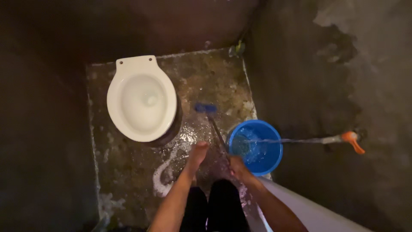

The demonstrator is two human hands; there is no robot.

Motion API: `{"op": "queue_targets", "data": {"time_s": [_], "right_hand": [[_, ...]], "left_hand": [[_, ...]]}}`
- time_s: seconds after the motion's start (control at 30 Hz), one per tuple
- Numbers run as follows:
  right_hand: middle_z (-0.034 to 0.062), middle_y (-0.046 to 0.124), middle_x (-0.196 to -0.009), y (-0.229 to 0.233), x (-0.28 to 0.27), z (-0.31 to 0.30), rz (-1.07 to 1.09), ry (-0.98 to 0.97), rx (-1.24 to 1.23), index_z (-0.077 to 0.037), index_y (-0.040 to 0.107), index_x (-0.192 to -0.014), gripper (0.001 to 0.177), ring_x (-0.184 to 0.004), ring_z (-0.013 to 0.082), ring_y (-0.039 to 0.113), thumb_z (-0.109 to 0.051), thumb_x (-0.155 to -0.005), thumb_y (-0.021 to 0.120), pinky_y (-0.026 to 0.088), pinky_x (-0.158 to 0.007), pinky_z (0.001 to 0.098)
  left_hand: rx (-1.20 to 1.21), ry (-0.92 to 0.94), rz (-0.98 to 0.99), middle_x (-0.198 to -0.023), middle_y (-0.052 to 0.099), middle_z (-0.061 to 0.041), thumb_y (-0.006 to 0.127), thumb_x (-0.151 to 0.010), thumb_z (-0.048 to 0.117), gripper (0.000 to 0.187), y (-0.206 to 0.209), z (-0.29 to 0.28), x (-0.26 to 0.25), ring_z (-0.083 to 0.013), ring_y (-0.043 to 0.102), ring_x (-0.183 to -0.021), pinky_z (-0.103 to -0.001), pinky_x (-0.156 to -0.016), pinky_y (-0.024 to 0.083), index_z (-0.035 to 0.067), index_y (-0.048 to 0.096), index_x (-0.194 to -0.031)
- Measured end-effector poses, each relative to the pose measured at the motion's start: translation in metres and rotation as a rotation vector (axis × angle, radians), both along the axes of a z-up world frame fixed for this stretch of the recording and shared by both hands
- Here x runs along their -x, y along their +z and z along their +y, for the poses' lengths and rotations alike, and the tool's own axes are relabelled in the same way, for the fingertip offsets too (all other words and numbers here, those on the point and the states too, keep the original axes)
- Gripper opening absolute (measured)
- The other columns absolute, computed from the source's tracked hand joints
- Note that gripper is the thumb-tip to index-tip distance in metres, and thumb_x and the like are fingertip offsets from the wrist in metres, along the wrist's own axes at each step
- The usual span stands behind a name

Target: The person scoops water from a blue bucket using a small cup and pours it into a squat toilet. They then use a long-handled brush to scrub the toilet bowl and the surrounding tiled floor, repeatedly rinsing the brush in the bucket.

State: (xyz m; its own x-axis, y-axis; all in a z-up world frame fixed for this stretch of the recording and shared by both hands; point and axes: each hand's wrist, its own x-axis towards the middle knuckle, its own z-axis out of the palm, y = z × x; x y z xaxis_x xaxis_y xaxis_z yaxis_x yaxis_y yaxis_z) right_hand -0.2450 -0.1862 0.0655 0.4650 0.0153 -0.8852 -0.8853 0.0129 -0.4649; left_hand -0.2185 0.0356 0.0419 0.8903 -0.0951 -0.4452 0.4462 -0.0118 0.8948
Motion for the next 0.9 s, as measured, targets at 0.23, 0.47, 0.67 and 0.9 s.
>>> {"op": "queue_targets", "data": {"time_s": [0.23, 0.47, 0.67, 0.9], "right_hand": [[0.0084, 0.059, -0.072, -0.011, -0.226, 0.055, -0.651, 0.45, 0.294, -0.007, 0.064, -0.106, 0.029, -0.055, 0.0224, 0.056, -0.03, -0.104, 0.047, 0.043, -0.047, 0.0382], [0.0212, 0.067, -0.087, -0.082, -0.4, 0.13, -0.784, 0.967, 0.471, -0.005, 0.072, -0.1, 0.031, -0.076, 0.0404, 0.064, -0.03, -0.098, 0.053, 0.05, -0.068, 0.052], [0.0208, 0.074, -0.098, -0.129, -0.471, 0.165, -0.977, 1.414, 0.51, -0.006, 0.074, -0.096, 0.025, -0.089, 0.038, 0.072, -0.023, -0.09, 0.057, 0.056, -0.082, 0.0488], [0.0226, 0.072, -0.096, -0.106, -0.439, 0.049, -0.556, 1.13, 0.377, -0.002, 0.073, -0.095, 0.026, -0.087, 0.0374, 0.07, -0.023, -0.085, 0.063, 0.054, -0.08, 0.0499]], "left_hand": [[0.079, 0.26, -0.087, -0.101, 0.072, -0.005, 0.062, -0.098, 0.017, 0.021, 0.007, 0.012, -0.109, -0.0157, 0.064, -0.097, -0.03, -0.086, 0.05, 0.006, 0.071, -0.113], [-0.212, 0.487, 0.02, -0.107, 0.074, -0.002, 0.061, -0.1, 0.022, 0.026, 0.005, 0.051, -0.181, -0.0134, 0.065, -0.1, -0.028, -0.093, 0.05, 0.008, 0.074, -0.116], [-0.097, 0.598, 0.252, -0.099, 0.072, 0.001, 0.065, -0.096, 0.027, 0.029, 0.019, 0.066, -0.212, -0.011, 0.059, -0.088, -0.026, -0.08, 0.048, 0.013, 0.072, -0.119], [-0.122, 0.515, 0.189, -0.097, 0.072, -0.002, 0.064, -0.098, 0.03, 0.031, -0.041, 0.061, -0.216, -0.0131, 0.063, -0.092, -0.027, -0.088, 0.049, 0.007, 0.075, -0.115]]}}
